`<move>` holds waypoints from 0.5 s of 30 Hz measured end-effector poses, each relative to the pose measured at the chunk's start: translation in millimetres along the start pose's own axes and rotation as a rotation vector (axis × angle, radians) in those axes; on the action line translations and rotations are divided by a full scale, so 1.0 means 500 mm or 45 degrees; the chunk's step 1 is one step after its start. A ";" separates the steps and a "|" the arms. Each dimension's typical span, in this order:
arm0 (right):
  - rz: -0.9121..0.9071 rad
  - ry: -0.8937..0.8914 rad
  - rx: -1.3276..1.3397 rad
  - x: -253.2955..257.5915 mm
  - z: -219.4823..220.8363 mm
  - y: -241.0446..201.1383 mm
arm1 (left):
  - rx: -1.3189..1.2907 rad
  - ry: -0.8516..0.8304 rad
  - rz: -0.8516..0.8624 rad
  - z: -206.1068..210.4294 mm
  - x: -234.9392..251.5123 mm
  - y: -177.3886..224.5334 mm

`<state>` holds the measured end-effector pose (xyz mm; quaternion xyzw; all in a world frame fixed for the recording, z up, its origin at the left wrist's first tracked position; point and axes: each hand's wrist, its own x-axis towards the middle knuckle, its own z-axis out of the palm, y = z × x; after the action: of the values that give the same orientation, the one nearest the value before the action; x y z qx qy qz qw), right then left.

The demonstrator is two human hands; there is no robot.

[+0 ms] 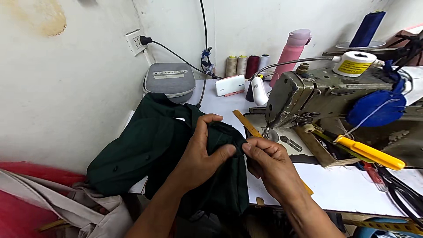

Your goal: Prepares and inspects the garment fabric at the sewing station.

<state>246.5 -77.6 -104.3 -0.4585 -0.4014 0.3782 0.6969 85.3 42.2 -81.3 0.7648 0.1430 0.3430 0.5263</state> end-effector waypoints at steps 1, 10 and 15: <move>-0.016 -0.007 -0.028 0.001 -0.001 0.000 | 0.037 -0.005 -0.058 0.000 -0.001 -0.001; -0.168 0.023 -0.190 0.017 0.003 -0.010 | 0.192 0.045 -0.217 0.047 -0.012 0.010; -0.142 -0.096 -0.251 0.014 -0.012 -0.002 | -0.347 0.017 -0.254 0.019 -0.007 -0.004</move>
<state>254.7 -73.7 -103.2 -0.4872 -0.4875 0.3146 0.6527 89.3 34.5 -86.5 0.6663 0.1739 0.3103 0.6554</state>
